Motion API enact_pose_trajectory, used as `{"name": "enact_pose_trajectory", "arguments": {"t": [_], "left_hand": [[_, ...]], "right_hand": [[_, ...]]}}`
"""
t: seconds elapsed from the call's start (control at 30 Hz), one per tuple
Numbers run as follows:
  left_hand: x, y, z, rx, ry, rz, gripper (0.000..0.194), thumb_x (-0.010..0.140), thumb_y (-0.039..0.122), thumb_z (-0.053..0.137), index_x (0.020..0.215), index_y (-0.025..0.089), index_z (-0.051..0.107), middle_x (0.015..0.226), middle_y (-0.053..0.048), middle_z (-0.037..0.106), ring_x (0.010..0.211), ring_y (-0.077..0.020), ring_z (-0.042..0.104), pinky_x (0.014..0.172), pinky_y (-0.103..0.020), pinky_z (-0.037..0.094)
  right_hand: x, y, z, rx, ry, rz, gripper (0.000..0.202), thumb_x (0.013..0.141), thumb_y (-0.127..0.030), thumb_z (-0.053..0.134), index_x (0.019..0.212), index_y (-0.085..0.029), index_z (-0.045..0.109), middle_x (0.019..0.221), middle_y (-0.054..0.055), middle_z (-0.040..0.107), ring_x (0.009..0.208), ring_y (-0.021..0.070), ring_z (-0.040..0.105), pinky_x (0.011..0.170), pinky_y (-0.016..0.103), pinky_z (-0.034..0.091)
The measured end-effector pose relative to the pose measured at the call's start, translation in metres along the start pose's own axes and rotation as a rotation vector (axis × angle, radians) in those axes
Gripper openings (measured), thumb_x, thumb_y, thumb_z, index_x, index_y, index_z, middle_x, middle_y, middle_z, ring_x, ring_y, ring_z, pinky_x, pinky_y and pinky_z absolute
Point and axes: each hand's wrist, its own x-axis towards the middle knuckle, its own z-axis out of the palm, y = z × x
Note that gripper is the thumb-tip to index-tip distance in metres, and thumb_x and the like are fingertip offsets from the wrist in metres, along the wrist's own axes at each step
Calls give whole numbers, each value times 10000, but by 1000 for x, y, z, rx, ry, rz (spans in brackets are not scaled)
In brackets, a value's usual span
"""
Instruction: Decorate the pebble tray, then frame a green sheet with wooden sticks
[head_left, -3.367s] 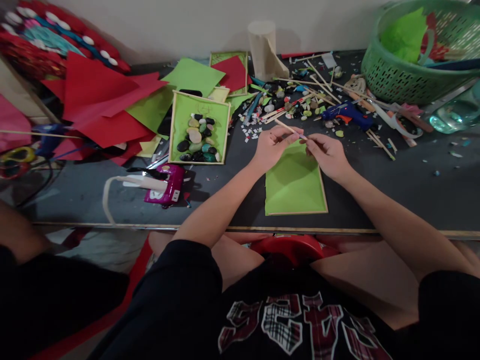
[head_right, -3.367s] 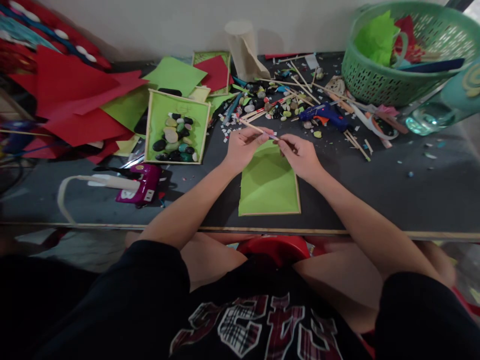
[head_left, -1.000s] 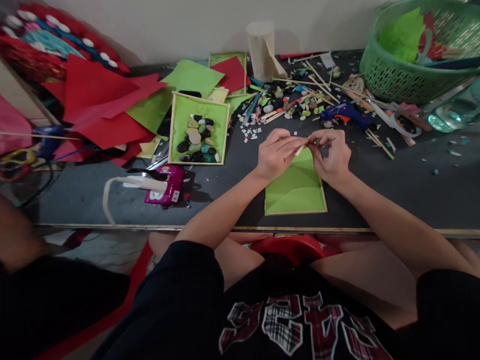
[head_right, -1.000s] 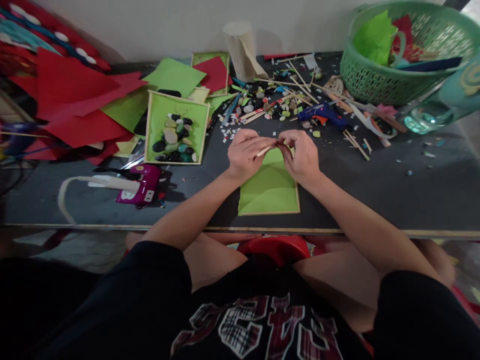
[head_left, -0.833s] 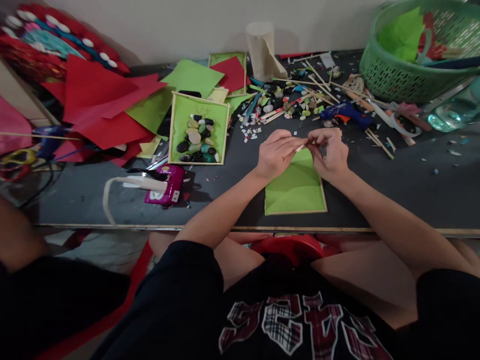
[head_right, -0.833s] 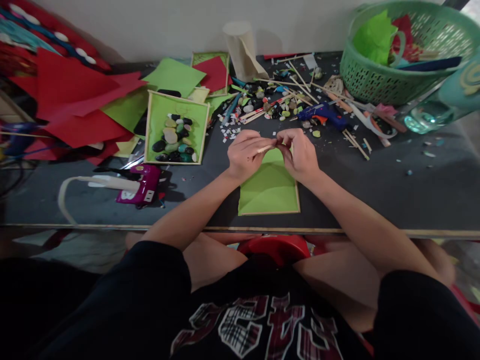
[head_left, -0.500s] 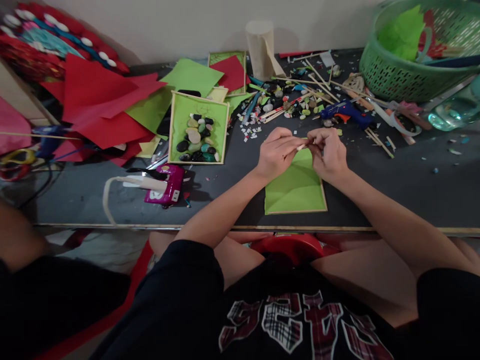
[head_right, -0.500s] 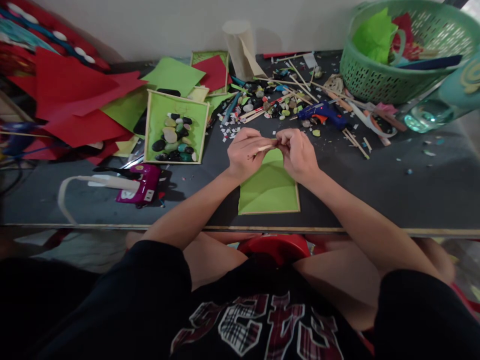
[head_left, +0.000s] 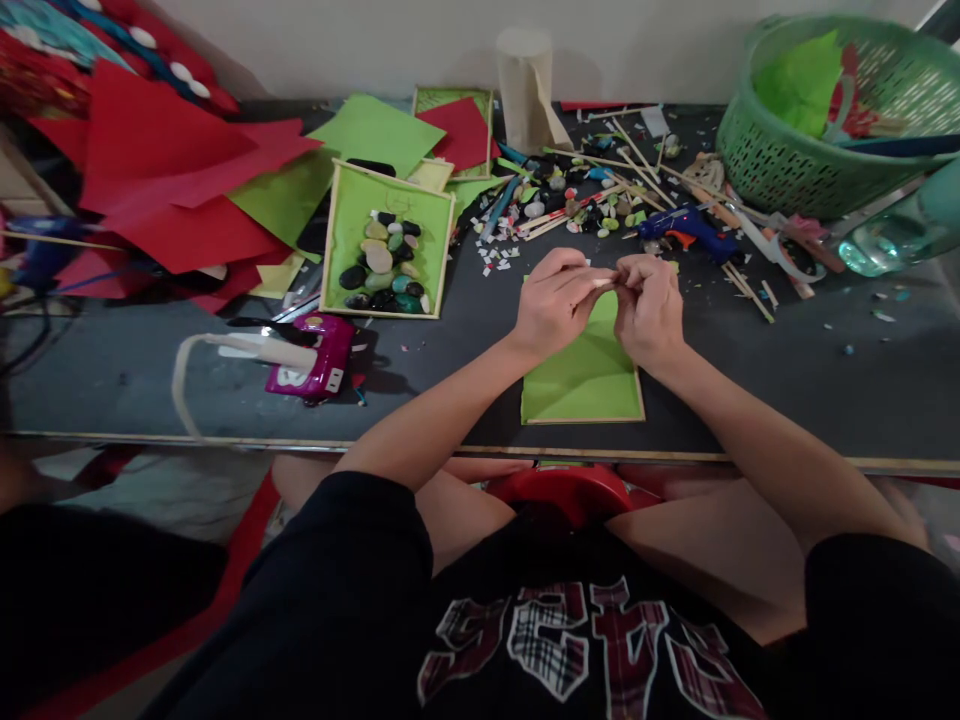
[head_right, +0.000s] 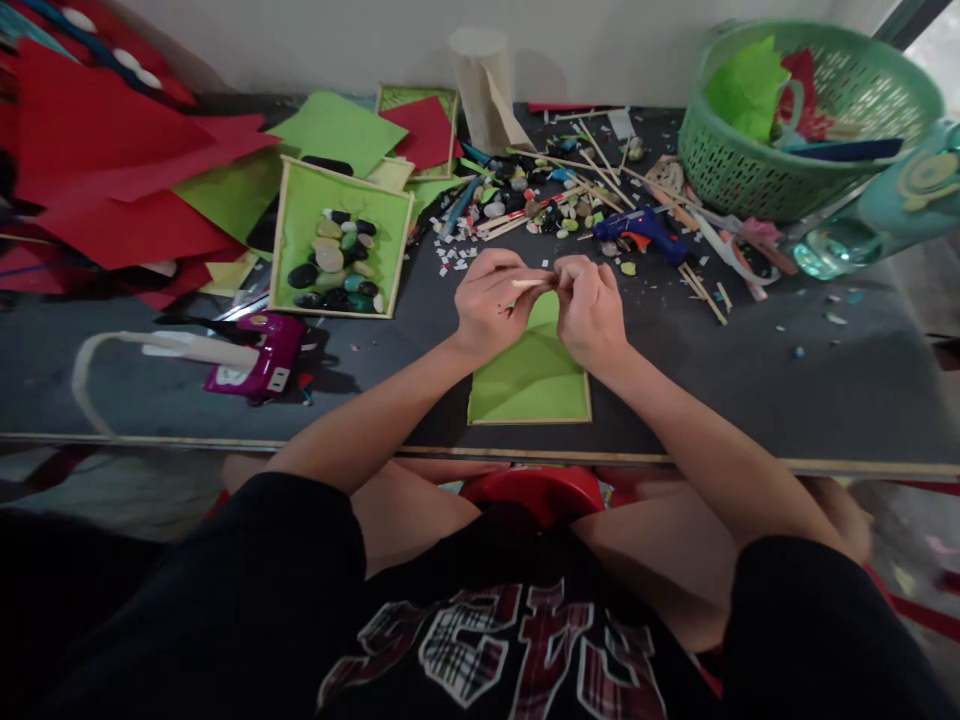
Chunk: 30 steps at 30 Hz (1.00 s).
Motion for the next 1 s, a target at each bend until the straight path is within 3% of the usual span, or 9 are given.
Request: {"name": "enact_pose_trajectory", "arguments": {"t": [0.13, 0.3, 0.47, 0.6, 0.7, 0.83, 1.0], "left_hand": [[2, 5, 2, 17, 37, -12, 316, 1066, 352, 501, 979, 210, 769, 942, -52, 798, 959, -183, 697, 861, -352, 592], [1, 4, 2, -37, 21, -34, 283, 1064, 369, 506, 1089, 239, 756, 976, -53, 782, 1015, -187, 691, 919, -360, 579], [1, -7, 4, -187, -37, -139, 389, 1051, 506, 482, 1240, 243, 697, 1162, -96, 753, 1145, -208, 683, 941, -337, 582], [2, -13, 3, -298, -211, -228, 533, 1018, 625, 470, 1333, 233, 645, 1051, -83, 786, 950, -177, 747, 804, -265, 590], [4, -12, 0, -348, -234, -283, 505, 1020, 611, 488, 1188, 195, 721, 879, -57, 791, 771, -146, 740, 706, -236, 564], [8, -6, -4, -337, -216, -296, 463, 1012, 566, 546, 919, 169, 765, 808, -56, 786, 729, -132, 724, 658, -216, 530], [3, 0, 0, -218, -190, -271, 441, 1035, 520, 521, 908, 171, 758, 788, -59, 774, 663, -131, 693, 626, -235, 509]], "right_hand": [[-4, 1, 2, -1, 26, 18, 174, 1042, -326, 396, 893, -251, 447, 944, 63, 610, 908, 219, 602, 950, 496, 469], [-3, 2, 0, 3, 3, -22, 165, 1032, -361, 453, 915, -246, 468, 970, 70, 627, 882, 215, 618, 965, 519, 485], [5, 13, 4, 284, 22, 35, 277, 1010, -533, 528, 974, -275, 431, 940, 29, 621, 847, 180, 643, 781, 402, 567], [8, 28, 9, 608, -105, 216, 425, 917, -620, 657, 1030, -305, 396, 926, -17, 623, 612, 116, 563, 538, 289, 506], [8, 33, 9, 738, -207, 344, 495, 861, -635, 717, 1005, -298, 385, 941, -21, 630, 561, 91, 499, 459, 254, 419], [8, 28, 8, 873, -240, 442, 548, 805, -629, 776, 973, -287, 382, 931, -31, 614, 559, 73, 449, 435, 228, 349], [10, 19, 8, 922, -231, 543, 624, 729, -671, 813, 963, -285, 382, 876, -49, 588, 503, 55, 364, 411, 225, 298]]}}
